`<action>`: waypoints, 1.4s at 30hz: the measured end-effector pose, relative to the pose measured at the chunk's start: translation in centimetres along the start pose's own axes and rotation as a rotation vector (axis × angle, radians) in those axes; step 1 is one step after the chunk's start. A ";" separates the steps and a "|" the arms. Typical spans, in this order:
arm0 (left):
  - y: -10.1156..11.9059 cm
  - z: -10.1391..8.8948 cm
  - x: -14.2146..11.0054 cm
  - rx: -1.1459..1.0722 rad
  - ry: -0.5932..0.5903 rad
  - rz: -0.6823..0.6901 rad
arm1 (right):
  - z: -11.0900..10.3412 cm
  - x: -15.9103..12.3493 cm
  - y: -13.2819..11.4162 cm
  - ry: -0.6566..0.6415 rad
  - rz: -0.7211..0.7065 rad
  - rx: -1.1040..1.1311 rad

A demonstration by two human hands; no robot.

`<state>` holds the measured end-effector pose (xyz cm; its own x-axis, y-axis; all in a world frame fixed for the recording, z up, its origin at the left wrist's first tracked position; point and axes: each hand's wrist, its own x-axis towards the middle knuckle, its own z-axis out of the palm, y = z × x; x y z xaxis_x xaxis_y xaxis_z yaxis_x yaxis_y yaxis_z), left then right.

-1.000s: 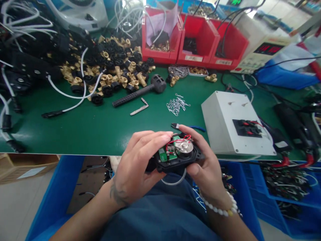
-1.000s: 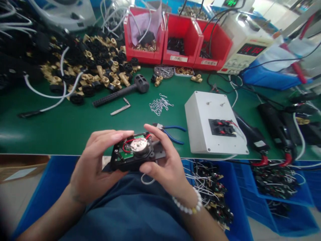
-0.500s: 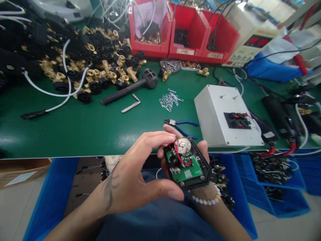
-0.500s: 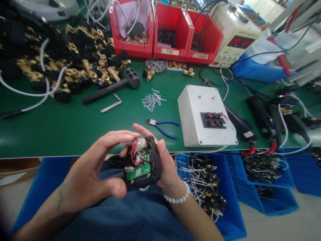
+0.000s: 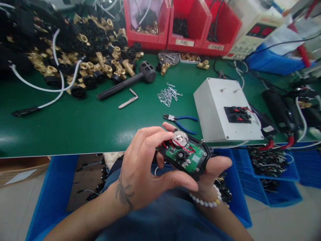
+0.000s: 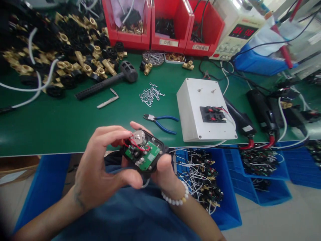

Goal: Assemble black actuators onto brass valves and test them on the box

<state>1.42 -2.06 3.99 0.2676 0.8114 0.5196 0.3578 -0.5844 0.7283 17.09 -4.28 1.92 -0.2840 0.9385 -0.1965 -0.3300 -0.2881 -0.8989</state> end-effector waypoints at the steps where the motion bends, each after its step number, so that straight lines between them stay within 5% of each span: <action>1: -0.1 -0.1 0.0 -0.020 -0.002 0.005 | 0.1 0.0 -0.1 0.028 -0.021 0.078; 11: 0.0 -1.2 0.5 0.008 0.015 -0.040 | 0.1 -0.2 0.2 0.047 0.034 0.065; 19: 0.2 -1.3 1.2 -0.071 -0.108 -0.027 | 0.3 -0.1 1.3 0.269 -0.071 0.029; 25: 0.0 -1.3 1.8 -0.058 -0.103 0.121 | 0.6 0.0 1.9 0.028 -0.036 0.157; 28: -0.2 -1.2 1.8 -0.089 -0.064 0.192 | 0.9 0.6 1.5 0.036 -0.068 0.177; 32: -0.1 -1.2 1.3 -0.286 -0.006 0.073 | 0.7 0.7 0.9 0.074 -0.064 0.171; 36: 0.3 -1.3 1.0 -0.505 0.074 -0.062 | 0.2 0.1 0.6 -0.078 0.016 0.209; 42: 0.3 -1.7 0.9 -0.574 0.103 -0.123 | 0.3 0.2 0.5 -0.253 -0.055 0.397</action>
<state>0.30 -1.50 5.44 0.1563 0.8861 0.4363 -0.1683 -0.4114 0.8958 16.62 -4.32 1.50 -0.4502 0.8929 -0.0067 -0.6555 -0.3356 -0.6765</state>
